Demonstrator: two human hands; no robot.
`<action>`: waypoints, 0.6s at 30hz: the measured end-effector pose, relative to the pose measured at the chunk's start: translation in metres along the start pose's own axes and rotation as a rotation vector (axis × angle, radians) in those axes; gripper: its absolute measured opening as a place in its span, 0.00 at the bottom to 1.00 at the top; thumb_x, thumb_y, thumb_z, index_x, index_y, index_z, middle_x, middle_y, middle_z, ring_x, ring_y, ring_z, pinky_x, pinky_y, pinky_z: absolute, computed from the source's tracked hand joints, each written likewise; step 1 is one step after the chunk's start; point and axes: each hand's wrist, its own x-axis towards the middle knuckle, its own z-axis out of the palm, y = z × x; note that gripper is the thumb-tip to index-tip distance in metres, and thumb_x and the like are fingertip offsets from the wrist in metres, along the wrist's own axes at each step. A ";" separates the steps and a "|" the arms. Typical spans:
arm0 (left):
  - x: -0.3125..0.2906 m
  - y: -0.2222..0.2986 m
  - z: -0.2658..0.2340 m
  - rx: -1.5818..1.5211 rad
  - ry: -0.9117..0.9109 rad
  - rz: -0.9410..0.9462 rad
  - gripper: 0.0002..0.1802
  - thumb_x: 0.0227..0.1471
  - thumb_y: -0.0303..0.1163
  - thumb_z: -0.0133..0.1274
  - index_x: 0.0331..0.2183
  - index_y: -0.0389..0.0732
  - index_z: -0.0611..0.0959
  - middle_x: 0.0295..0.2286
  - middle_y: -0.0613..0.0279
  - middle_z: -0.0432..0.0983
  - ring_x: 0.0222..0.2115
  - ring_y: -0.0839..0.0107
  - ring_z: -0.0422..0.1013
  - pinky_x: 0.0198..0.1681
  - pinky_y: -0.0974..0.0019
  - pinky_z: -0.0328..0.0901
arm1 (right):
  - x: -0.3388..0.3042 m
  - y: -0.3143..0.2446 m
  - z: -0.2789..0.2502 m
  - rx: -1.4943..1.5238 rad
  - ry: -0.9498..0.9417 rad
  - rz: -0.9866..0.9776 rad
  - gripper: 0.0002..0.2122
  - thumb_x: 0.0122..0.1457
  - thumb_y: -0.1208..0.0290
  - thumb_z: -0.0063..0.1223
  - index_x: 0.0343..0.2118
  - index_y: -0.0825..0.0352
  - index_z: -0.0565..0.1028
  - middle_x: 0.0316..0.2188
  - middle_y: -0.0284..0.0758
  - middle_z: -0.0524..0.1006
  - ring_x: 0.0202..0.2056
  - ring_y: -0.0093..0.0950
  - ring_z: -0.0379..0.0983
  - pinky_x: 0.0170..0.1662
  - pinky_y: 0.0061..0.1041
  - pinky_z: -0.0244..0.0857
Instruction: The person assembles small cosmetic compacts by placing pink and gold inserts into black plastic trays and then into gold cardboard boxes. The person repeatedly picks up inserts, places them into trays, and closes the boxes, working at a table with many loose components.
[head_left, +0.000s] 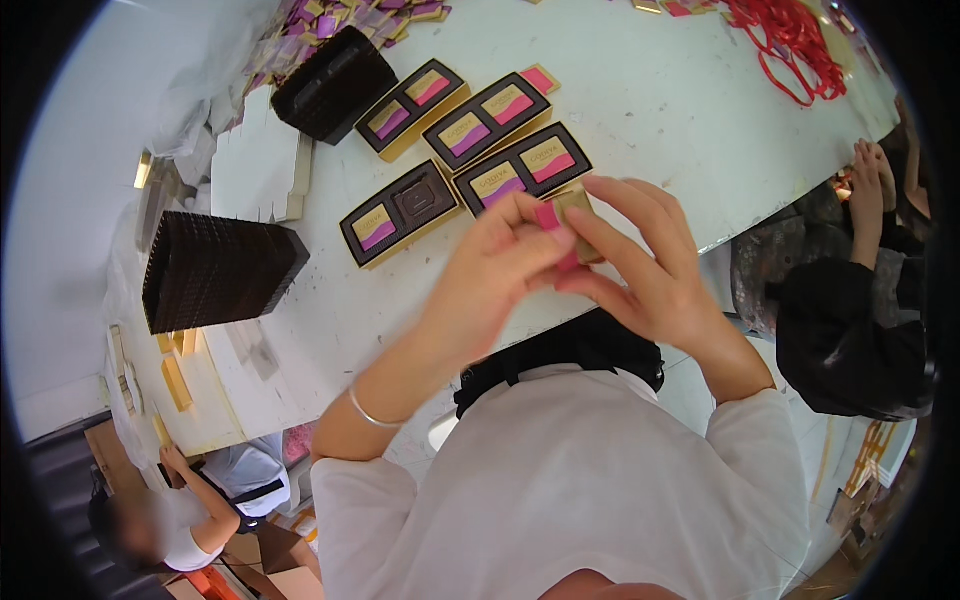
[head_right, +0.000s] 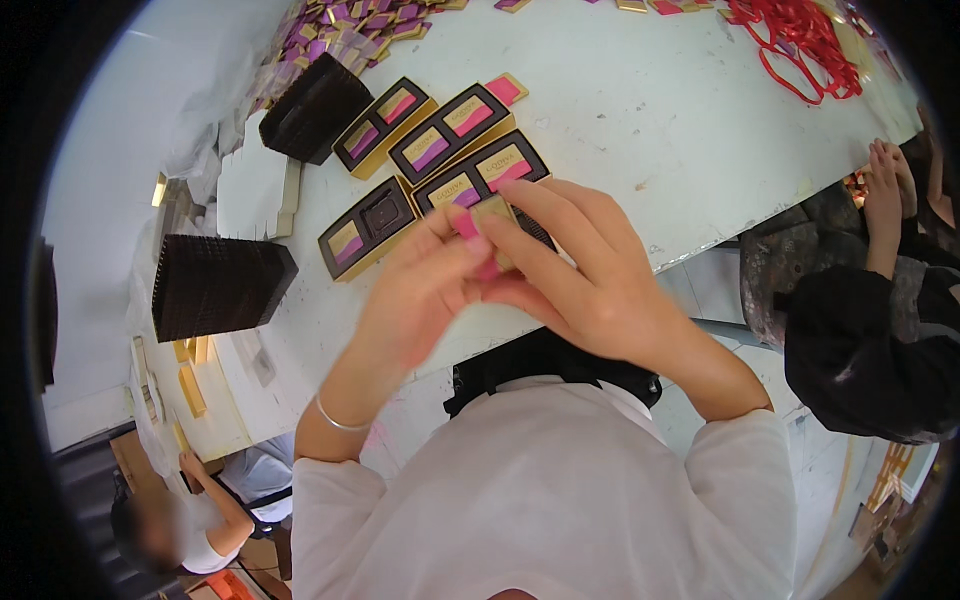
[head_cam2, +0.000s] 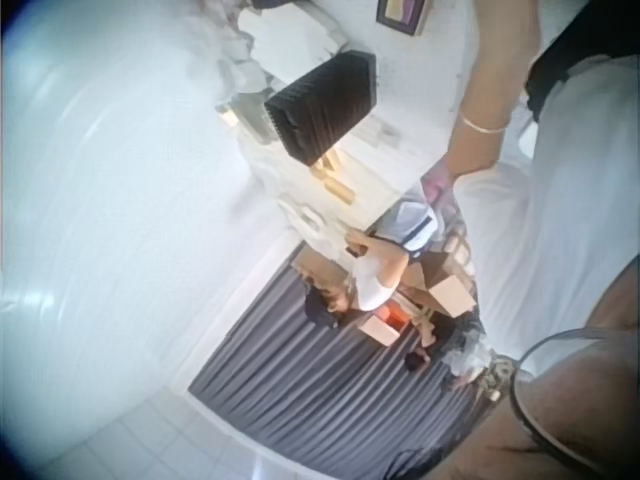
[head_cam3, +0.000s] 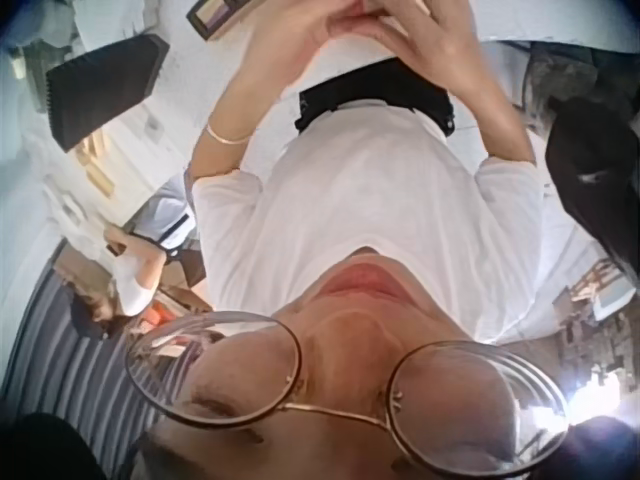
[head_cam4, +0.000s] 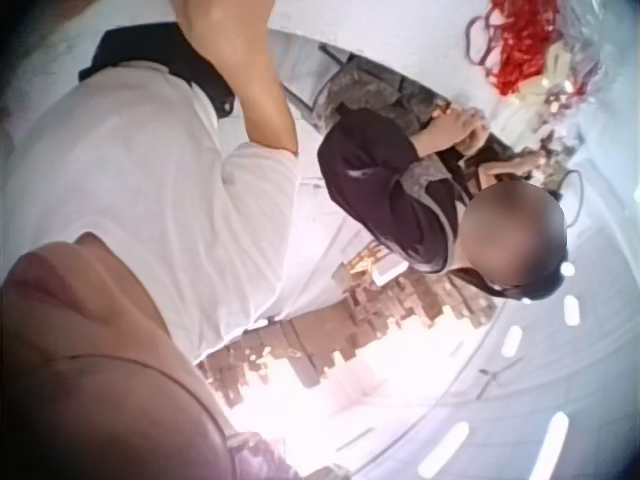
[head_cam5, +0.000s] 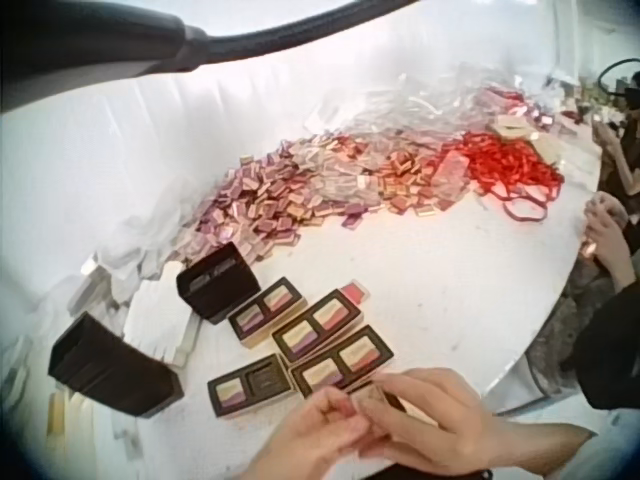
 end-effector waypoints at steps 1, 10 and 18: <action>-0.006 -0.009 0.007 -0.060 0.043 -0.010 0.09 0.56 0.31 0.47 0.38 0.38 0.68 0.36 0.60 0.70 0.40 0.71 0.70 0.44 0.67 0.66 | -0.004 -0.006 -0.003 -0.025 -0.054 0.032 0.23 0.38 0.69 0.64 0.41 0.69 0.73 0.42 0.42 0.71 0.39 0.39 0.69 0.42 0.33 0.63; -0.051 -0.041 0.003 0.917 0.260 0.363 0.25 0.45 0.31 0.59 0.45 0.37 0.70 0.44 0.56 0.66 0.43 0.64 0.66 0.45 0.64 0.63 | -0.018 0.024 -0.006 0.148 -0.276 0.049 0.17 0.41 0.77 0.61 0.38 0.70 0.75 0.42 0.41 0.73 0.41 0.39 0.69 0.43 0.32 0.64; -0.042 -0.061 -0.036 1.401 0.494 0.603 0.24 0.39 0.32 0.63 0.41 0.37 0.76 0.47 0.52 0.60 0.36 0.61 0.64 0.41 0.64 0.61 | -0.014 0.034 0.020 0.275 -0.305 0.181 0.09 0.41 0.72 0.63 0.27 0.65 0.77 0.44 0.42 0.68 0.47 0.40 0.64 0.48 0.35 0.57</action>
